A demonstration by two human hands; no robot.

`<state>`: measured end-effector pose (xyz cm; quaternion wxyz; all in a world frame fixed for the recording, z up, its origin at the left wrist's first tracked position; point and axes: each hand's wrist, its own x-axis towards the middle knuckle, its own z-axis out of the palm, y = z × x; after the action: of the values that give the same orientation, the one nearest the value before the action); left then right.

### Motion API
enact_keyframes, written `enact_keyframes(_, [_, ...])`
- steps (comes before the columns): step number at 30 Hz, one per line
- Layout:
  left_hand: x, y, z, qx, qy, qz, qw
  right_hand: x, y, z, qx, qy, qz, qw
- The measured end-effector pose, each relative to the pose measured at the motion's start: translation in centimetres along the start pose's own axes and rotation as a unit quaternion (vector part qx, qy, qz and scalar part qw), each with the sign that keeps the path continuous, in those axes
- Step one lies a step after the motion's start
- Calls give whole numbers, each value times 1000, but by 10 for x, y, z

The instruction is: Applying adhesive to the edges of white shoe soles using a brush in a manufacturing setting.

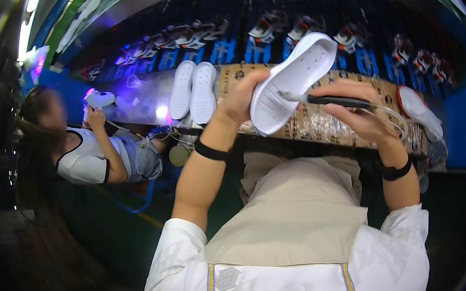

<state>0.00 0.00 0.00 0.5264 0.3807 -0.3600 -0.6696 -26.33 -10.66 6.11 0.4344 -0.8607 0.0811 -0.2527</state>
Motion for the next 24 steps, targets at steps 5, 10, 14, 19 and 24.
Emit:
enact_keyframes(5, [-26, -32, -24, -322, -78, 59, 942, -22, 29, 2, 129, 254, 92, 954])
enact_keyframes(10, [-26, 88, -27, -134, -101, 184, 969, -55, 81, 21, 166, 291, 122, 934])
enact_keyframes(14, [18, 213, -54, -213, -174, 350, 896, -51, 95, 40, 171, 254, 132, 943])
enact_keyframes(19, [49, 218, -49, -91, 140, 262, 951, -57, 118, 59, 185, 232, 145, 944])
enact_keyframes(24, [39, 202, -67, 224, 339, 303, 862, -66, 134, 64, 122, 216, 160, 955])
